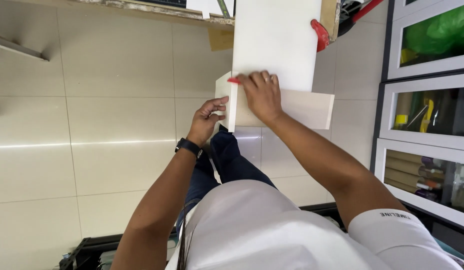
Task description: Measuring, cutting, and applying adhesive film to a drawer component, then smoothing it with a scraper and roller.
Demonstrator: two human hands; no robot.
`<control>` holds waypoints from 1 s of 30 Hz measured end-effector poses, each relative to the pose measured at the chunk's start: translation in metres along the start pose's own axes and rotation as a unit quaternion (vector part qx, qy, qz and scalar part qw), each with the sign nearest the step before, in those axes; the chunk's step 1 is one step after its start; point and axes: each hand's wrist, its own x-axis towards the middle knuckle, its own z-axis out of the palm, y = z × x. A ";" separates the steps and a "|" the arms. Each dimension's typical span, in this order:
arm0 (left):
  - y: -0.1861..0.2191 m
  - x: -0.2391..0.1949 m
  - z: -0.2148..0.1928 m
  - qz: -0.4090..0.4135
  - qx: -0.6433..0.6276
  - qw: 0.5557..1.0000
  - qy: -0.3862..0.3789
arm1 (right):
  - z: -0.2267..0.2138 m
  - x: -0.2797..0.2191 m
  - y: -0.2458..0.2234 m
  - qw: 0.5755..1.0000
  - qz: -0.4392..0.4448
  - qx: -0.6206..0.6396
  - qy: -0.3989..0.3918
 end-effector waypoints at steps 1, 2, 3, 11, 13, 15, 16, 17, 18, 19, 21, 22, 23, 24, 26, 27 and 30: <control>0.000 0.001 0.000 0.003 -0.001 1.000 -0.001 | -0.016 0.014 -0.004 1.000 -0.001 -0.002 0.001; -0.001 0.000 0.001 -0.002 -0.003 1.000 0.001 | -0.031 0.026 -0.010 1.000 -0.006 0.022 -0.017; -0.003 -0.001 0.000 -0.007 -0.005 1.000 0.003 | -0.045 0.038 -0.015 0.998 -0.010 0.047 -0.036; -0.023 0.011 0.002 -0.016 -0.072 0.997 0.030 | -0.021 0.083 -0.064 0.934 -0.091 -0.114 -0.326; -0.040 0.012 0.000 -0.015 -0.077 0.996 0.034 | -0.009 0.079 -0.082 0.901 -0.103 -0.138 -0.398; -0.060 0.021 -0.001 -0.026 -0.071 0.997 0.032 | -0.011 0.083 -0.088 0.879 -0.106 -0.138 -0.445; -0.048 0.017 0.000 -0.029 -0.073 0.996 0.035 | -0.005 0.092 -0.074 0.877 -0.109 -0.136 -0.447; -0.035 0.012 0.001 -0.023 -0.072 0.997 0.032 | 0.000 0.101 -0.060 0.890 -0.105 -0.154 -0.417; -0.022 0.010 0.001 -0.016 -0.070 0.997 0.027 | 0.006 0.112 -0.046 0.901 -0.102 -0.173 -0.384; -0.031 0.008 0.001 -0.016 -0.071 0.997 0.029 | -0.008 0.105 -0.063 0.901 -0.104 -0.173 -0.384; -0.045 0.016 0.000 -0.027 -0.066 0.997 0.027 | -0.037 0.099 -0.090 0.870 -0.132 -0.135 -0.456; -0.043 0.015 0.000 -0.028 -0.067 0.997 0.026 | -0.029 0.102 -0.084 0.869 -0.131 -0.134 -0.458; -0.041 0.015 0.000 -0.026 -0.066 0.997 0.026 | -0.021 0.106 -0.078 0.872 -0.122 -0.138 -0.453; -0.039 0.016 0.000 -0.023 -0.066 0.997 0.026 | -0.012 0.109 -0.072 0.876 -0.112 -0.143 -0.447; -0.030 0.010 0.000 -0.006 -0.073 0.997 0.016 | -0.011 0.131 -0.063 0.858 -0.078 -0.231 -0.453; -0.025 0.009 -0.001 0.012 -0.080 0.997 0.007 | -0.011 0.145 -0.058 0.833 -0.044 -0.317 -0.451; -0.048 0.017 -0.003 0.010 -0.096 0.995 0.014 | -0.033 0.122 -0.084 0.823 -0.128 -0.263 -0.486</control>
